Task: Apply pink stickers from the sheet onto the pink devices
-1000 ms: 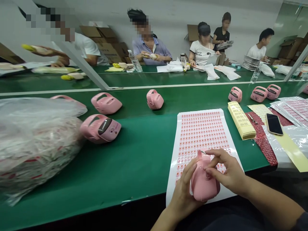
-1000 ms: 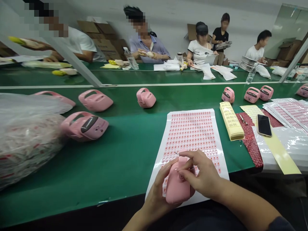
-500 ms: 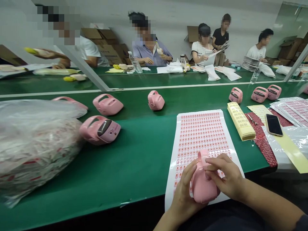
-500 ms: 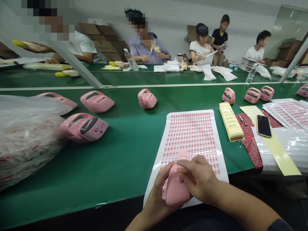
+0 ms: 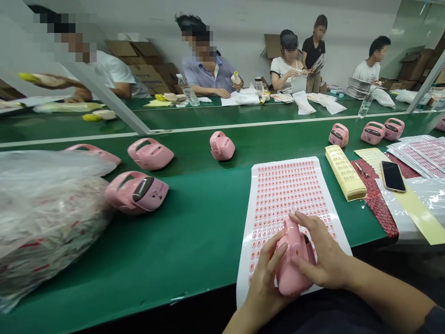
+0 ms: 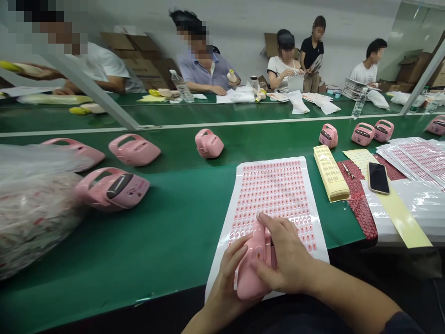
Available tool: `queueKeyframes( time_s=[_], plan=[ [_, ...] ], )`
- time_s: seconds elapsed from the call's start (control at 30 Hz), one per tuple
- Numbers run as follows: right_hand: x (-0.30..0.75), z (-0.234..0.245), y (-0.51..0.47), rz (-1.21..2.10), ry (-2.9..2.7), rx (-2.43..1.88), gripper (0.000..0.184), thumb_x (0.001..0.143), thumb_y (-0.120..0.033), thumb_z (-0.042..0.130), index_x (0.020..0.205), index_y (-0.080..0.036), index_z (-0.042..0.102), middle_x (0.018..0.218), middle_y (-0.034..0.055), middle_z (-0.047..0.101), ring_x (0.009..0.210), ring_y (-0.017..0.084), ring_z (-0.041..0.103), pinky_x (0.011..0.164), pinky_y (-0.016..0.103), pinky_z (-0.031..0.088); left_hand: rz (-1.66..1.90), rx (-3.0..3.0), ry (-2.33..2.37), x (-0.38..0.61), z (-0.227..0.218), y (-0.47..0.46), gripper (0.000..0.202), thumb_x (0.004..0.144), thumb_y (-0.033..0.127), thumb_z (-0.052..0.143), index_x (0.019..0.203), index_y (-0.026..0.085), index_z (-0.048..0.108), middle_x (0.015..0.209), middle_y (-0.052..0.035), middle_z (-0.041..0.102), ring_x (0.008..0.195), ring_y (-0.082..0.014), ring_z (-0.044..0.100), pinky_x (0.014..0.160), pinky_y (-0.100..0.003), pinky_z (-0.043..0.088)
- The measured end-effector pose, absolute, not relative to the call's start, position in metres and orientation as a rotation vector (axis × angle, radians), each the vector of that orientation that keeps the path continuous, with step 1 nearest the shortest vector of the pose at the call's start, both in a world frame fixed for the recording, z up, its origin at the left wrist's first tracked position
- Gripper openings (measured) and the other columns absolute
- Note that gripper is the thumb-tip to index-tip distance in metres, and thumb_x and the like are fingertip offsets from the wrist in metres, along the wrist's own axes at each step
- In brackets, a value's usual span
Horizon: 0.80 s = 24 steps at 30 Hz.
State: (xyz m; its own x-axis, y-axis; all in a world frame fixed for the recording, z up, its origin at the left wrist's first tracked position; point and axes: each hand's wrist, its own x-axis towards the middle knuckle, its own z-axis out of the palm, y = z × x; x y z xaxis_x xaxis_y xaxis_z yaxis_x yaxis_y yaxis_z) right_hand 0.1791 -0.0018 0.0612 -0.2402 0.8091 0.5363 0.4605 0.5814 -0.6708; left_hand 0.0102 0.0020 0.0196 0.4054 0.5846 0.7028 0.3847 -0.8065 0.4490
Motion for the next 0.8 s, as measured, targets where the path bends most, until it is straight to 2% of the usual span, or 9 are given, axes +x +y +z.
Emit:
queueKeyframes(
  time_s=[0.07,0.23,0.4,0.5,0.6,0.73,0.8],
  plan=[
    [0.174,0.06,0.0,0.583,-1.805,-1.028,0.058,0.078,-0.025,0.05,0.131,-0.022,0.027,0.121,0.0114,0.048,0.112,0.025,0.045,0.093,0.044,0.039,1.351,2.46,0.869,0.011,0.019,0.002,0.083,0.07,0.024,0.067,0.138,0.027,0.02,0.13,-0.0171,0.038,0.116,-0.0309,0.047,0.087,-0.045,0.047],
    [0.168,0.049,0.013,0.7,-1.613,-1.021,0.037,0.082,-0.024,0.041,0.119,-0.021,0.038,0.105,0.0087,0.051,0.101,0.021,0.049,0.09,0.043,0.04,1.289,2.453,0.911,0.013,0.015,0.002,0.085,0.066,0.022,0.069,0.136,0.033,0.021,0.127,-0.0147,0.041,0.111,-0.031,0.05,0.083,-0.046,0.048],
    [0.191,0.042,0.045,1.003,-1.618,-1.009,0.037,0.084,-0.033,0.046,0.118,-0.02,0.042,0.103,0.0072,0.056,0.098,0.018,0.052,0.087,0.038,0.041,1.215,2.24,0.983,0.011,0.017,-0.002,0.092,0.058,0.033,0.075,0.134,0.035,0.024,0.126,-0.0122,0.042,0.113,-0.0335,0.048,0.085,-0.05,0.047],
    [0.21,0.043,0.064,1.457,-1.635,-0.926,0.042,0.08,-0.036,0.053,0.117,-0.019,0.043,0.089,0.0028,0.061,0.081,0.013,0.057,0.071,0.029,0.046,1.372,2.02,0.961,0.01,0.022,-0.001,0.09,0.052,0.05,0.074,0.13,0.032,0.034,0.123,-0.0104,0.046,0.112,-0.0361,0.049,0.086,-0.052,0.046],
    [0.217,0.046,0.071,1.873,-1.58,-0.876,0.047,0.073,-0.032,0.062,0.114,-0.019,0.043,0.066,-0.0065,0.059,0.052,0.007,0.054,0.047,0.018,0.04,1.457,1.743,0.937,0.012,0.027,0.003,0.087,0.052,0.063,0.068,0.127,0.03,0.039,0.118,-0.0092,0.05,0.104,-0.0342,0.055,0.082,-0.049,0.05],
    [0.212,0.052,0.075,1.844,-1.355,-1.209,0.03,0.072,-0.024,0.058,0.099,-0.021,0.044,0.044,-0.0142,0.046,0.03,0.004,0.039,0.031,0.014,0.028,1.354,1.391,0.976,0.016,0.025,0.018,0.091,0.049,0.063,0.07,0.127,0.028,0.04,0.123,-0.0096,0.051,0.106,-0.034,0.054,0.079,-0.044,0.053],
    [0.211,0.058,0.084,1.703,-1.275,-1.347,0.028,0.071,-0.024,0.056,0.096,-0.022,0.043,0.043,-0.0149,0.045,0.027,0.004,0.034,0.028,0.014,0.025,1.333,1.268,1.049,0.013,0.015,0.028,0.082,0.056,0.059,0.069,0.127,0.029,0.041,0.124,-0.0093,0.051,0.106,-0.0324,0.055,0.077,-0.042,0.054]
  ],
)
